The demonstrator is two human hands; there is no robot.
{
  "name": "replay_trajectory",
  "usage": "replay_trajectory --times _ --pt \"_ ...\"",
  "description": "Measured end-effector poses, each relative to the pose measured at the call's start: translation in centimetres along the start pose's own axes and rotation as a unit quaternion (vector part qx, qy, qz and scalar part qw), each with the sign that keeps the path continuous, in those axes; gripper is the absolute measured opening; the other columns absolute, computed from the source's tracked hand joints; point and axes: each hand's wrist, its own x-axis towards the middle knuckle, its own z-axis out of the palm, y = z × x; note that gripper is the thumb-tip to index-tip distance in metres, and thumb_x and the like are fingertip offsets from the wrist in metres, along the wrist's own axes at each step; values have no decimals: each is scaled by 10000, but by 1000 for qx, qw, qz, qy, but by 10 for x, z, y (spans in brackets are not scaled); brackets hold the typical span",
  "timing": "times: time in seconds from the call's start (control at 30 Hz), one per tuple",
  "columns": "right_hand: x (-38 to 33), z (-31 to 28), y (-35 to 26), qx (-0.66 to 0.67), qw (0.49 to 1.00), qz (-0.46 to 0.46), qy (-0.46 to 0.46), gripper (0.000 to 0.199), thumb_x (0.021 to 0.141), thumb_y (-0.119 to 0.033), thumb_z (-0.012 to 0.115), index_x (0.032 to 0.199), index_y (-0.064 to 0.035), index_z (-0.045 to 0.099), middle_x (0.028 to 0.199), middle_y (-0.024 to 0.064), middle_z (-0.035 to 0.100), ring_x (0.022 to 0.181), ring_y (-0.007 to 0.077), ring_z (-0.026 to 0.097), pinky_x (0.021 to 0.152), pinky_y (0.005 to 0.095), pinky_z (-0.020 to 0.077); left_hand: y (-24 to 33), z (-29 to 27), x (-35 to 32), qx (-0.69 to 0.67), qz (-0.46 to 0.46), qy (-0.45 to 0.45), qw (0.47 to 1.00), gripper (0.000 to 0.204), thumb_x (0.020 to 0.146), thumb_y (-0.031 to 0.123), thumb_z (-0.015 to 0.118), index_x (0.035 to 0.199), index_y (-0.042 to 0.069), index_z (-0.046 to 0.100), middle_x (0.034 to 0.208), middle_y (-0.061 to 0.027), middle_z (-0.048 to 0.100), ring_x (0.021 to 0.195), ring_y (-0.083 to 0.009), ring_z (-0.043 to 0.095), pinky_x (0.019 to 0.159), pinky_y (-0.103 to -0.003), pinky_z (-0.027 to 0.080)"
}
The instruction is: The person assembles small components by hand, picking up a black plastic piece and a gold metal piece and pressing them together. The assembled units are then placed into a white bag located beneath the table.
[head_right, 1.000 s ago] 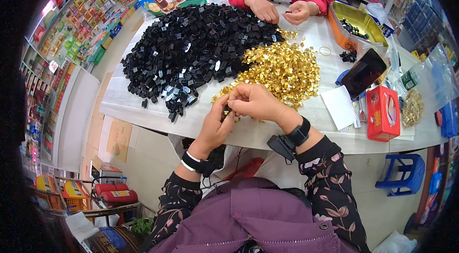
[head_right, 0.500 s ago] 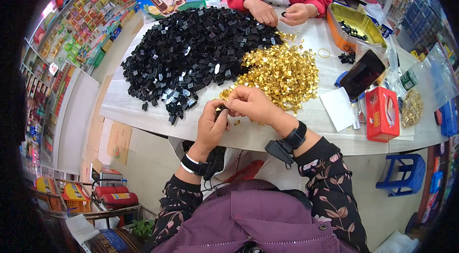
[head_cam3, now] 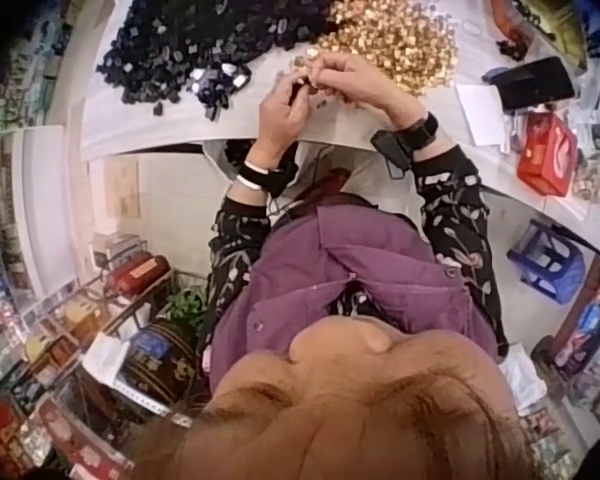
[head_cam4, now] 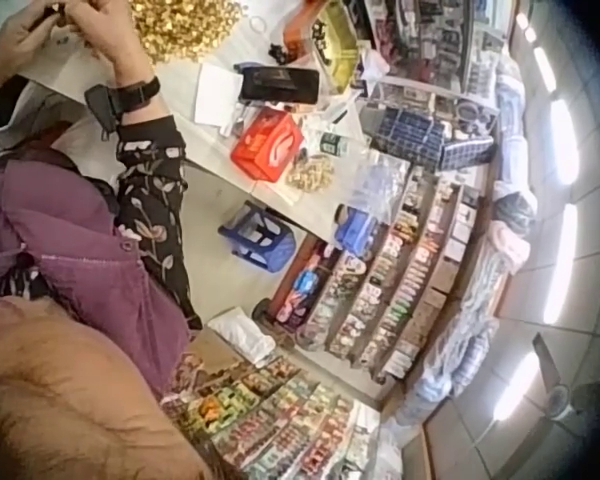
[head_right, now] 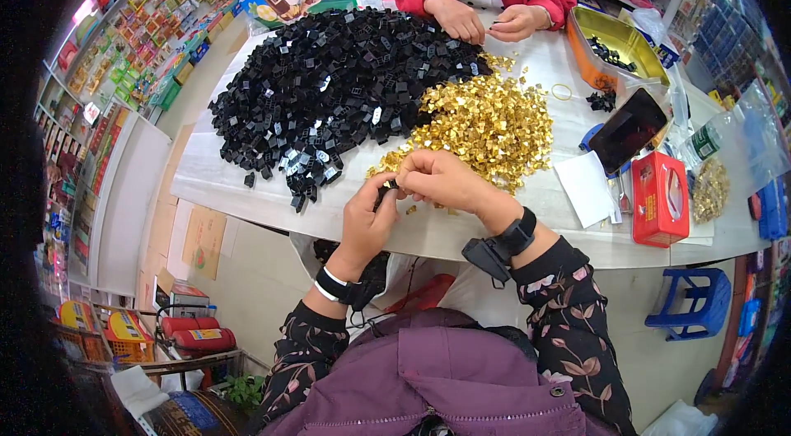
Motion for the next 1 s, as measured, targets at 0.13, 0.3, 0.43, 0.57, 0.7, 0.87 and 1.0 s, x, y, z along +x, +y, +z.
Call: replay_trajectory --times 0.13,0.3,0.43,0.57,0.7,0.87,1.0 --pt "2 -6 4 7 999 13 -37 131 856 -213 553 817 -91 580 767 -23 600 640 46 518 543 188 421 0 -1 0 48 16 -8 999 246 844 7 537 1088 29 547 855 -131 636 751 -234 646 642 -312 495" --pt "2 -6 6 12 999 25 -42 161 866 -248 570 815 -96 577 756 -27 592 628 43 510 523 186 412 2 -1 0 72 41 -9 997 249 838 4 535 1085 33 550 864 -136 623 726 -258 634 636 -328 493" --pt "4 -9 9 4 998 42 -49 194 872 -286 582 815 -101 573 745 -30 583 611 42 502 512 178 406 3 -2 0 89 68 -5 994 254 840 3 530 1091 33 550 852 -128 614 686 -240 622 626 -318 490" --pt "3 -8 8 24 997 47 -47 203 881 -300 582 824 -105 570 739 -35 578 607 37 506 505 169 399 8 -1 0 34 21 -16 999 245 855 11 521 1098 26 548 844 -104 615 650 -184 607 623 -288 485" --pt "3 -3 1 52 996 62 -31 178 893 -266 575 877 -89 578 764 -43 579 649 29 521 562 176 429 1 -4 2 -95 -54 -21 994 235 883 35 502 1113 19 542 855 -77 622 636 -123 588 608 -254 479" --pt "1 -1 1 36 999 18 -20 189 886 -272 574 902 -85 595 761 -37 597 634 38 536 555 183 438 3 -13 7 -207 -146 -43 966 233 917 79 474 1135 21 533 875 -66 631 640 -88 572 540 -214 447" --pt "-1 -2 2 -85 995 -50 -10 202 840 -281 608 889 -85 608 748 -2 616 622 90 565 560 233 464 1 -17 9 -232 -156 -29 960 245 947 141 443 1151 31 522 855 -79 632 574 -66 537 424 -150 328"
